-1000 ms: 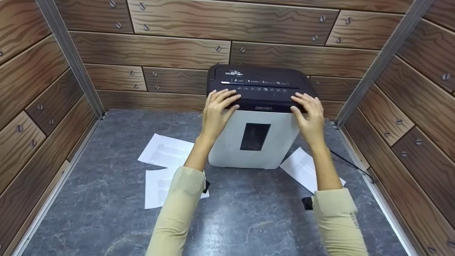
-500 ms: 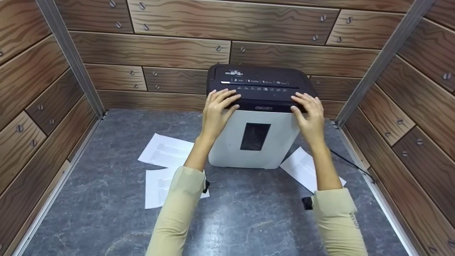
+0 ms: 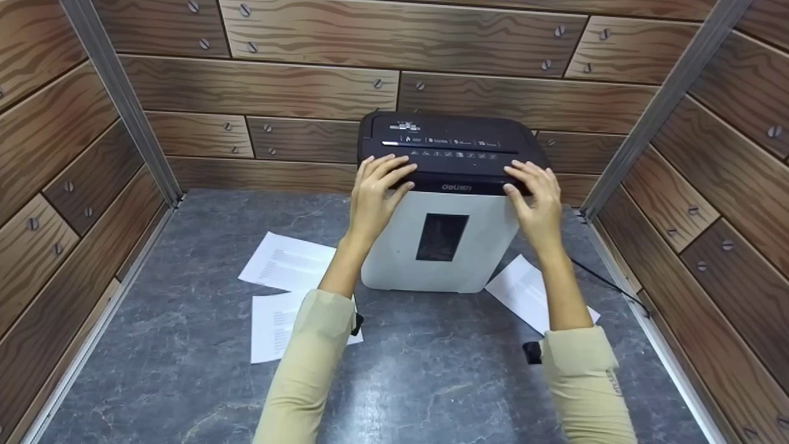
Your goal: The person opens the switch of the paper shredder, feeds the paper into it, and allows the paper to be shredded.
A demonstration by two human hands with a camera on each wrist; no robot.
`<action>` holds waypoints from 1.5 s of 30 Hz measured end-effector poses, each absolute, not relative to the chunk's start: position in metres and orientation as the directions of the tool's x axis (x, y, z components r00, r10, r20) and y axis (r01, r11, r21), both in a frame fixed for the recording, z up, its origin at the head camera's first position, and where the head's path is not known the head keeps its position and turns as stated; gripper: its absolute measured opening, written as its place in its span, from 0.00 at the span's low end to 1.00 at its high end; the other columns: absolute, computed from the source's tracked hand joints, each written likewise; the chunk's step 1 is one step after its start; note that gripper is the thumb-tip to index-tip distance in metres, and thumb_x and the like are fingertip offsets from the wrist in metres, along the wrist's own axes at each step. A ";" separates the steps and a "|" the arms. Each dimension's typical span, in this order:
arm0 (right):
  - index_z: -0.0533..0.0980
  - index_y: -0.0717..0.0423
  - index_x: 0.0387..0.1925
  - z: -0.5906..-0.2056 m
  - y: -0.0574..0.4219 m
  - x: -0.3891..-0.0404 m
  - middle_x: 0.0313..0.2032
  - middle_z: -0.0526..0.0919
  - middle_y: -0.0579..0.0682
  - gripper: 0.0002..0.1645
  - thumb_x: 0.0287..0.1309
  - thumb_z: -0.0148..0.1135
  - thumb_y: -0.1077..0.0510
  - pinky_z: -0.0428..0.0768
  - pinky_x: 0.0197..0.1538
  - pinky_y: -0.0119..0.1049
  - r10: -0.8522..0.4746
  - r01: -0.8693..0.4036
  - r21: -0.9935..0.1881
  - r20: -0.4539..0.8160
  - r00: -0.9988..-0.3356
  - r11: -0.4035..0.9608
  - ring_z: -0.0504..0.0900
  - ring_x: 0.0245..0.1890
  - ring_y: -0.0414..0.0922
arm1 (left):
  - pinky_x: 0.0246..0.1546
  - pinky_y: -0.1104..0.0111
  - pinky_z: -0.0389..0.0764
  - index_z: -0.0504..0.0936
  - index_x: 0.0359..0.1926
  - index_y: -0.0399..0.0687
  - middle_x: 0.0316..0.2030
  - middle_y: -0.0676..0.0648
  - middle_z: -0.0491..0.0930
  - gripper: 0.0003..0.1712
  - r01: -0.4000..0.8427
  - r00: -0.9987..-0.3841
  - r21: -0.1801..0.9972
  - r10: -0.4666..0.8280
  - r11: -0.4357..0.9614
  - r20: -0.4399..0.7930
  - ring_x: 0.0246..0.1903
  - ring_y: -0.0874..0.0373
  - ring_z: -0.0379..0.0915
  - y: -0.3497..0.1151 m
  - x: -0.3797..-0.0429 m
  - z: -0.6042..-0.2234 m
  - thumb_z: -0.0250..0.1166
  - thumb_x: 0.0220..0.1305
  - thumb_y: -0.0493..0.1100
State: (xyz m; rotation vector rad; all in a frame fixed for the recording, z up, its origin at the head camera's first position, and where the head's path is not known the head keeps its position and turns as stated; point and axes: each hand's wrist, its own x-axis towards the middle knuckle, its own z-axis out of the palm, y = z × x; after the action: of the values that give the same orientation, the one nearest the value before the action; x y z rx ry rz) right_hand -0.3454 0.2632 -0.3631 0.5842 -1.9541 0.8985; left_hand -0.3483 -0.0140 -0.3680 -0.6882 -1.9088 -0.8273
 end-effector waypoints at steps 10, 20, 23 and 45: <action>0.80 0.61 0.44 -0.364 0.264 -0.346 0.48 0.79 0.53 0.14 0.52 0.64 0.66 0.50 0.66 0.45 -0.062 -0.684 -0.355 0.861 -0.505 0.638 0.69 0.56 0.51 | 0.63 0.62 0.53 0.83 0.45 0.47 0.48 0.48 0.78 0.15 0.744 -0.411 0.252 0.126 0.619 0.903 0.54 0.55 0.67 -0.015 -0.348 -0.368 0.66 0.56 0.43; 0.79 0.60 0.45 -0.364 0.264 -0.346 0.49 0.79 0.53 0.15 0.53 0.63 0.66 0.49 0.66 0.44 -0.061 -0.679 -0.357 0.858 -0.509 0.642 0.68 0.57 0.50 | 0.64 0.64 0.52 0.83 0.46 0.47 0.49 0.49 0.78 0.15 0.732 -0.444 0.275 0.129 0.624 0.887 0.55 0.55 0.67 -0.014 -0.347 -0.366 0.65 0.57 0.44; 0.79 0.60 0.45 -0.363 0.263 -0.345 0.50 0.78 0.53 0.15 0.54 0.63 0.65 0.48 0.66 0.44 -0.070 -0.675 -0.338 0.863 -0.500 0.656 0.68 0.57 0.50 | 0.64 0.64 0.50 0.82 0.47 0.46 0.50 0.49 0.78 0.16 0.718 -0.469 0.278 0.148 0.638 0.871 0.56 0.55 0.66 -0.014 -0.345 -0.364 0.65 0.57 0.43; 0.80 0.59 0.36 -0.502 0.112 -0.295 0.39 0.81 0.50 0.10 0.49 0.64 0.69 0.74 0.50 0.33 -0.612 -0.915 -0.235 0.684 -0.396 0.329 0.78 0.42 0.46 | 0.44 0.62 0.75 0.84 0.39 0.46 0.40 0.48 0.80 0.14 0.455 -0.835 0.516 0.147 0.726 0.530 0.43 0.52 0.73 -0.070 -0.292 -0.486 0.70 0.48 0.34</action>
State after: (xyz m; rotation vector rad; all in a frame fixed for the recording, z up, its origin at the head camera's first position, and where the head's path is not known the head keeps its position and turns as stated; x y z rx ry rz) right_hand -0.2946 0.1117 -0.5023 1.3397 -2.1197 0.8375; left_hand -0.2919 -0.0695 -0.4864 -0.4599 -2.4694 -0.9073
